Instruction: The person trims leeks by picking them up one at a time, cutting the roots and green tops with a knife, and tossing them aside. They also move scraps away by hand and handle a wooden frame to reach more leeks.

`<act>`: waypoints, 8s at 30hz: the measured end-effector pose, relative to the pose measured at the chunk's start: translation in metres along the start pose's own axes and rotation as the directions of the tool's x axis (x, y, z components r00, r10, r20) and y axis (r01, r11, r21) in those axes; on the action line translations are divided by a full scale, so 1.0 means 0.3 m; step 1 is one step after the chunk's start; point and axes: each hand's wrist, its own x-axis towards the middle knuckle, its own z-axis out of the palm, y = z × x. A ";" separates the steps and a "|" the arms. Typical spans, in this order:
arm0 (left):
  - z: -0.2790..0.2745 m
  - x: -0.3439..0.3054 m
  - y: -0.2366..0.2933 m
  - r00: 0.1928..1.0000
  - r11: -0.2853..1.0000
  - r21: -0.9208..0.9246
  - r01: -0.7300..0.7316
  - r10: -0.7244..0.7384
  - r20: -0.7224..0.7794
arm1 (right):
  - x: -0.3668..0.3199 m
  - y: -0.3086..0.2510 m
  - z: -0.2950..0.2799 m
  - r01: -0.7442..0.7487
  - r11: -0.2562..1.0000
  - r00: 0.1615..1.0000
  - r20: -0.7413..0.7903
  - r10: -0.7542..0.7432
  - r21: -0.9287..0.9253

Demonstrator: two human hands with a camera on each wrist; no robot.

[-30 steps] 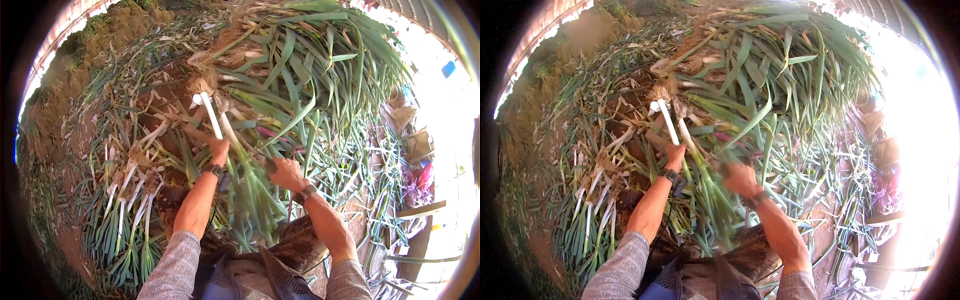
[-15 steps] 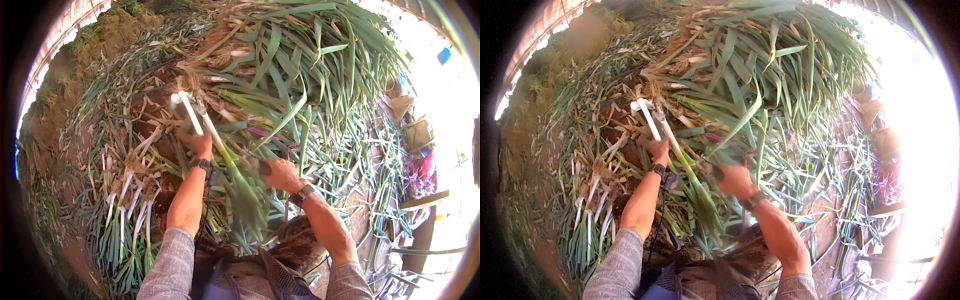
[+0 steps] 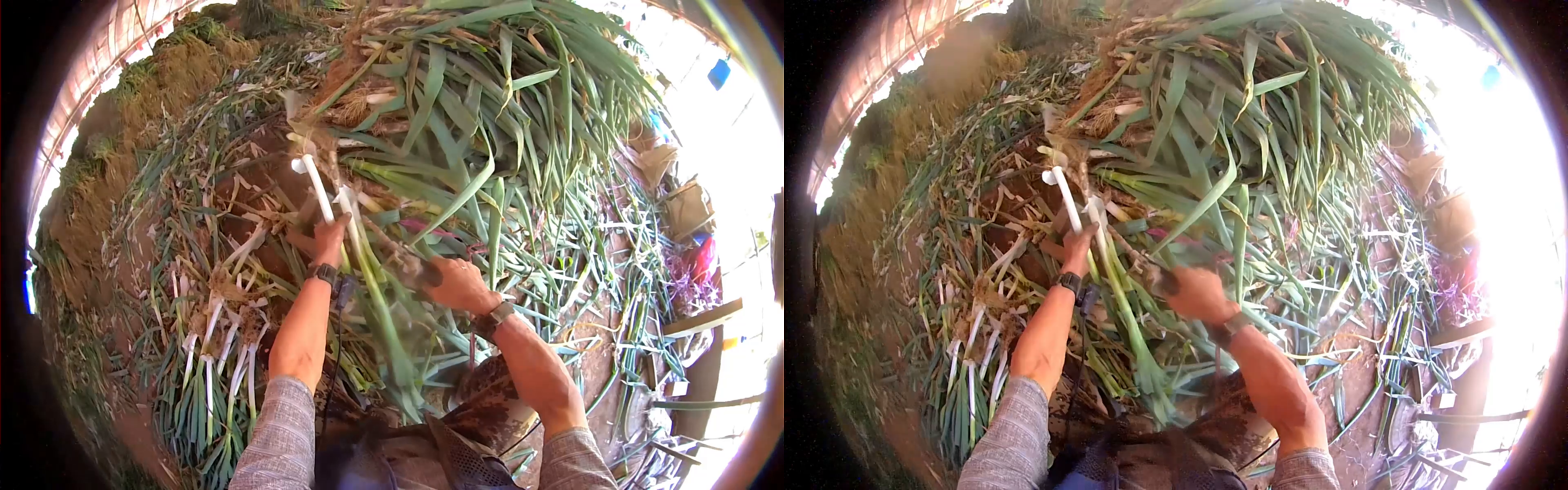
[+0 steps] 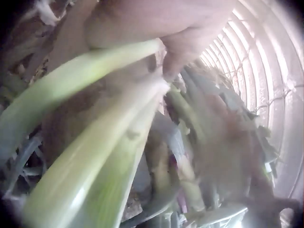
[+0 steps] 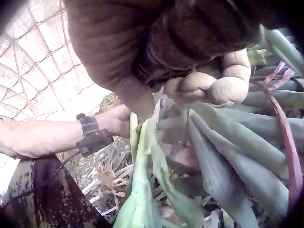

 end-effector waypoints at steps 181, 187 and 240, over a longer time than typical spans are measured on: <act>0.140 -0.253 -0.182 0.909 0.870 0.267 -0.414 0.412 0.066 | -0.037 0.110 -0.058 0.007 0.997 0.994 0.105 0.002 -0.082; 0.107 -0.131 -0.174 0.930 0.801 0.472 -0.368 0.330 0.165 | -0.056 0.083 -0.081 -0.061 0.995 0.980 0.184 0.074 -0.079; -0.516 -0.406 1.126 0.453 0.477 0.183 -0.860 0.877 -0.160 | -0.336 0.126 -0.154 0.201 0.947 0.975 0.147 -0.168 -0.251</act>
